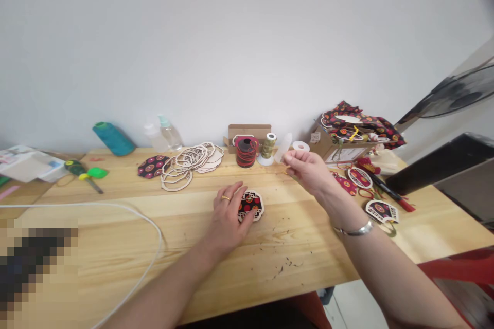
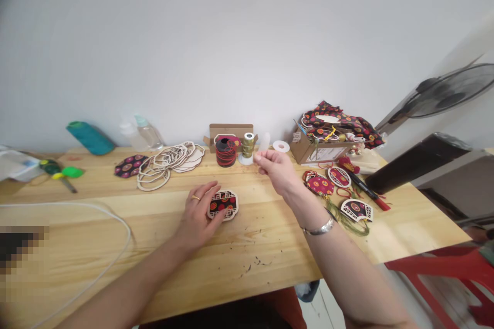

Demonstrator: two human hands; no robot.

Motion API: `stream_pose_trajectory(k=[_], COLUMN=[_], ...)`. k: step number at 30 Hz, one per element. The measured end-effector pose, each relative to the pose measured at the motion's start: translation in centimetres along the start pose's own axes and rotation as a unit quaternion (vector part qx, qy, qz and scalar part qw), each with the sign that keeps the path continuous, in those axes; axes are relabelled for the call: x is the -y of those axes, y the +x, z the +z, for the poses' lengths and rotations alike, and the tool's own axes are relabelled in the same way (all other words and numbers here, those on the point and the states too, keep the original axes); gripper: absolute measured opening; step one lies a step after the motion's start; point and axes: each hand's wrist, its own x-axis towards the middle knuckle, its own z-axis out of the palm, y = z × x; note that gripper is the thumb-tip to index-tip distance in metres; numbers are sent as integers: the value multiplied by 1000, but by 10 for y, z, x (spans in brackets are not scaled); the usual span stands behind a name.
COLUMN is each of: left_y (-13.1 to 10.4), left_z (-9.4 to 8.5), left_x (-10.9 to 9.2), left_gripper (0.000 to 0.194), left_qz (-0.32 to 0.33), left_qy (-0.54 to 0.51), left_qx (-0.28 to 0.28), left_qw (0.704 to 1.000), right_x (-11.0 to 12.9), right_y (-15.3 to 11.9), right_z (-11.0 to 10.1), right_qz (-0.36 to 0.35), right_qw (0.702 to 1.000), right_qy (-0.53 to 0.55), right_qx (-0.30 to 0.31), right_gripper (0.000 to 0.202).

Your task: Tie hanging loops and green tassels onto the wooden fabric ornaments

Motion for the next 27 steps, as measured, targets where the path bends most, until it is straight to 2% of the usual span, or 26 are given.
stream_pose_trajectory(k=[4, 9, 14, 17, 21, 24, 27], left_y=[1, 0, -1, -2, -3, -3, -3], left_z=[0, 2, 2, 3, 5, 7, 7], left_x=[1, 3, 4, 5, 8, 9, 8], left_gripper=[41, 41, 42, 43, 43, 43, 43], left_qz=[-3, -10, -13, -12, -6, -4, -4], left_qy=[-16, -26, -27, -25, -20, -19, -19], left_qx=[1, 3, 10, 10, 6, 6, 1], left_qw=[1000, 1000, 1000, 1000, 1000, 1000, 1000], right_x=[29, 68, 107, 132, 170, 199, 219], right_y=[22, 56, 88, 97, 90, 72, 47], right_z=[2, 8, 7, 3, -1, -3, -6], right_qz=[9, 16, -63, -118, -164, -212, -273], right_qw=[994, 991, 989, 986, 983, 976, 961], right_qy=[102, 135, 131, 116, 61, 29, 32], right_qx=[28, 0, -15, -35, -56, -39, -16], right_gripper=[15, 19, 22, 24, 34, 47, 46])
